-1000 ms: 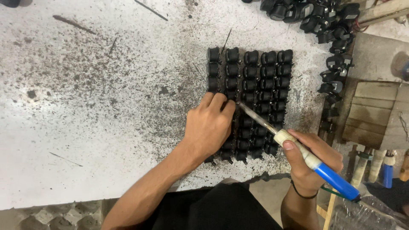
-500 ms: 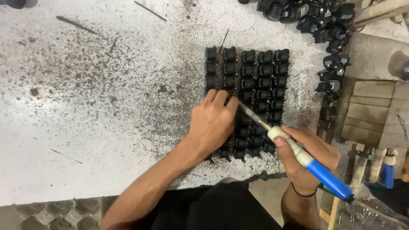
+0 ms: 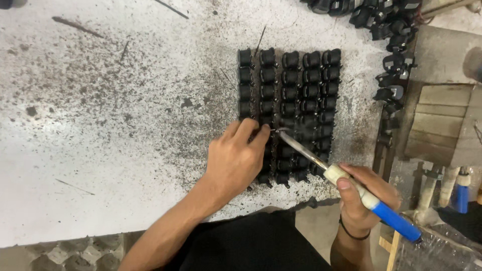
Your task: The person arranges black plastic electrical components into rows on a workbench, then uses a soldering iron to solder wire leads onto the terminals of each component one at a time, working through the arranged batch.
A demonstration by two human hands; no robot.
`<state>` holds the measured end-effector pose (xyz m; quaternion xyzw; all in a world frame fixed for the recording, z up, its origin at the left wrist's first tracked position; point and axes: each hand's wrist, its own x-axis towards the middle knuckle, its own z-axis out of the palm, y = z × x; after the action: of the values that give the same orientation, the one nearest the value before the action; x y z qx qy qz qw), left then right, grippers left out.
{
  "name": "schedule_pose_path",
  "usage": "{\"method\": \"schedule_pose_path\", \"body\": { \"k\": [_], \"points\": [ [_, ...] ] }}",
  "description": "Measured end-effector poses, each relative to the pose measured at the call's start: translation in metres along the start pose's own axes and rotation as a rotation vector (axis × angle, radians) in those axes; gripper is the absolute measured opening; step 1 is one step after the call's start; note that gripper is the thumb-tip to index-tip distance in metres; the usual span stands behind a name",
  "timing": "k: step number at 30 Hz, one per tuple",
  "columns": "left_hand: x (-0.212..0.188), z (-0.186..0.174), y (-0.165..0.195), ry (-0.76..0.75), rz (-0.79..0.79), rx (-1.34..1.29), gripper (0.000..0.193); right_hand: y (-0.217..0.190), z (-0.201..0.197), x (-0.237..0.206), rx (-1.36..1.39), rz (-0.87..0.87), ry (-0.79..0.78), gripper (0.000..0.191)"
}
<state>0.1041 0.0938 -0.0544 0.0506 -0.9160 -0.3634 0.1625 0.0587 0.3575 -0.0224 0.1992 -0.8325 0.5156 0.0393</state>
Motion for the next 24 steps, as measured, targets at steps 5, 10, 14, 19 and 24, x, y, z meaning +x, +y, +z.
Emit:
{"method": "schedule_pose_path", "body": {
  "k": [5, 10, 14, 19, 24],
  "points": [
    [0.001, 0.006, -0.002, -0.011, 0.014, -0.016, 0.024, -0.006, 0.002, 0.004, -0.072, 0.059, -0.019, 0.033],
    [0.001, 0.007, 0.001, -0.077, 0.021, -0.021, 0.025, -0.028, 0.005, 0.013, -0.189, 0.018, -0.098, 0.028],
    [0.004, 0.008, 0.005, -0.061, 0.021, -0.031, 0.028, -0.039, 0.009, 0.017, -0.251, -0.037, -0.134, 0.029],
    [0.006, 0.01, 0.006, -0.084, -0.003, -0.043, 0.03, -0.043, 0.014, 0.024, -0.241, -0.072, -0.146, 0.029],
    [0.007, 0.013, 0.006, -0.086, -0.001, -0.03, 0.029, -0.046, 0.016, 0.024, -0.214, -0.097, -0.155, 0.028]
  ]
}}
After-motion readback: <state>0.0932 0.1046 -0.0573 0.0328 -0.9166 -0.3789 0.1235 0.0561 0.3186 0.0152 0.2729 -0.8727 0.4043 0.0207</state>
